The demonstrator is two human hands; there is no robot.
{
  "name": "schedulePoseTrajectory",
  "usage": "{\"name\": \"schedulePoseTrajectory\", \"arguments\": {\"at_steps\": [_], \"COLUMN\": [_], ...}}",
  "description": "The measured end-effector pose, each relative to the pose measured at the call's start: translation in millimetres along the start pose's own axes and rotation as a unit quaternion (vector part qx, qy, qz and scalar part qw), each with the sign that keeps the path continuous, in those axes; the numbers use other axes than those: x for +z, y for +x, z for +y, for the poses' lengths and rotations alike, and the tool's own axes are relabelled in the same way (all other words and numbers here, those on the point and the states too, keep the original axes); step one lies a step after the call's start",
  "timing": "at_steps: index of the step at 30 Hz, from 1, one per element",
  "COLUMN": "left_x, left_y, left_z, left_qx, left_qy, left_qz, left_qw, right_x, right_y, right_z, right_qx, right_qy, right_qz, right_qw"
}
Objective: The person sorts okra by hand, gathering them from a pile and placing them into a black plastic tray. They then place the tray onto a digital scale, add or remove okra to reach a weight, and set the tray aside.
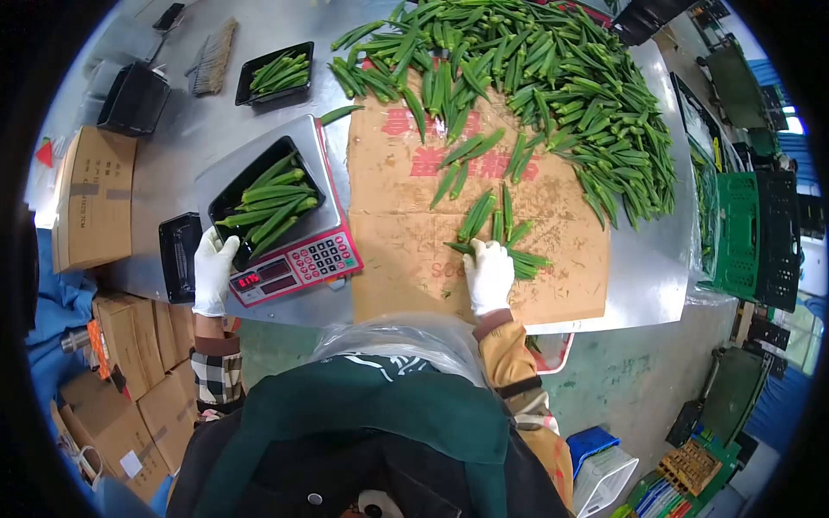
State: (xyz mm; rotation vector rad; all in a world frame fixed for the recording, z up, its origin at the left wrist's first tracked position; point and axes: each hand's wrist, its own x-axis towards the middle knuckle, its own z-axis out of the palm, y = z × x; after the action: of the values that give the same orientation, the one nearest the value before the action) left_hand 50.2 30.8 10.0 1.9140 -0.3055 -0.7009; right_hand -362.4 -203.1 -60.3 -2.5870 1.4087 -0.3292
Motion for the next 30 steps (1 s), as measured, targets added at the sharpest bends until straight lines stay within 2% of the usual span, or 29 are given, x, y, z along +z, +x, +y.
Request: {"name": "schedulePoseTrajectory", "arguments": {"at_steps": [1,4,6,7,10,11,15,19,20,22,25,26,28,30], "left_x": [6.4,21.5,29.9,41.5,64.5,71.8,75.4,57.8,54.2,46.3,42.8,42.8,47.2,54.0], "left_y": [1.7,-5.8,-5.2,-12.4,-19.6,-21.5,-9.7,52.6,66.2,121.3,212.2,236.1,275.2,308.9], "left_z": [-1.2,15.0,15.7,25.7,38.8,41.9,57.7,69.5,84.5,84.7,77.7,78.4,76.3,57.8], "left_qx": [0.016,0.049,0.078,0.081,0.084,0.077,0.027,0.059,0.032,0.047,0.156,0.136,0.092,0.049], "left_qy": [0.009,0.090,0.123,0.068,0.054,0.056,0.017,-0.021,-0.061,-0.066,0.030,0.052,0.092,0.035], "left_qz": [-0.008,-0.017,-0.024,-0.038,-0.089,-0.101,-0.152,-0.160,-0.151,-0.113,-0.030,-0.013,0.019,0.039], "left_qw": [1.000,0.995,0.989,0.994,0.991,0.990,0.988,0.985,0.986,0.990,0.987,0.989,0.991,0.997], "right_x": [-1.5,-8.1,-35.8,-55.4,-94.8,-97.9,-98.0,-96.5,-89.3,-77.4,-53.0,-40.0,-27.2,-19.9], "right_y": [3.9,23.4,45.4,58.0,83.0,88.9,86.4,76.8,73.0,60.1,32.3,21.3,1.7,-8.8], "right_z": [-1.3,-8.0,-42.0,-65.1,-128.1,-140.6,-161.4,-126.1,-112.5,-88.3,-59.4,-50.9,-48.7,-45.3], "right_qx": [0.006,-0.014,-0.057,-0.083,-0.171,-0.218,-0.243,-0.140,-0.108,-0.063,0.006,0.037,0.146,0.153], "right_qy": [-0.045,0.024,0.142,0.167,0.201,0.202,0.282,0.289,0.289,0.283,0.304,0.310,0.395,0.374], "right_qz": [-0.054,-0.060,0.018,0.035,0.075,0.050,0.053,0.089,0.089,0.080,0.059,0.053,0.010,-0.013], "right_qw": [0.998,0.998,0.988,0.982,0.962,0.954,0.926,0.943,0.947,0.954,0.951,0.949,0.907,0.915]}}
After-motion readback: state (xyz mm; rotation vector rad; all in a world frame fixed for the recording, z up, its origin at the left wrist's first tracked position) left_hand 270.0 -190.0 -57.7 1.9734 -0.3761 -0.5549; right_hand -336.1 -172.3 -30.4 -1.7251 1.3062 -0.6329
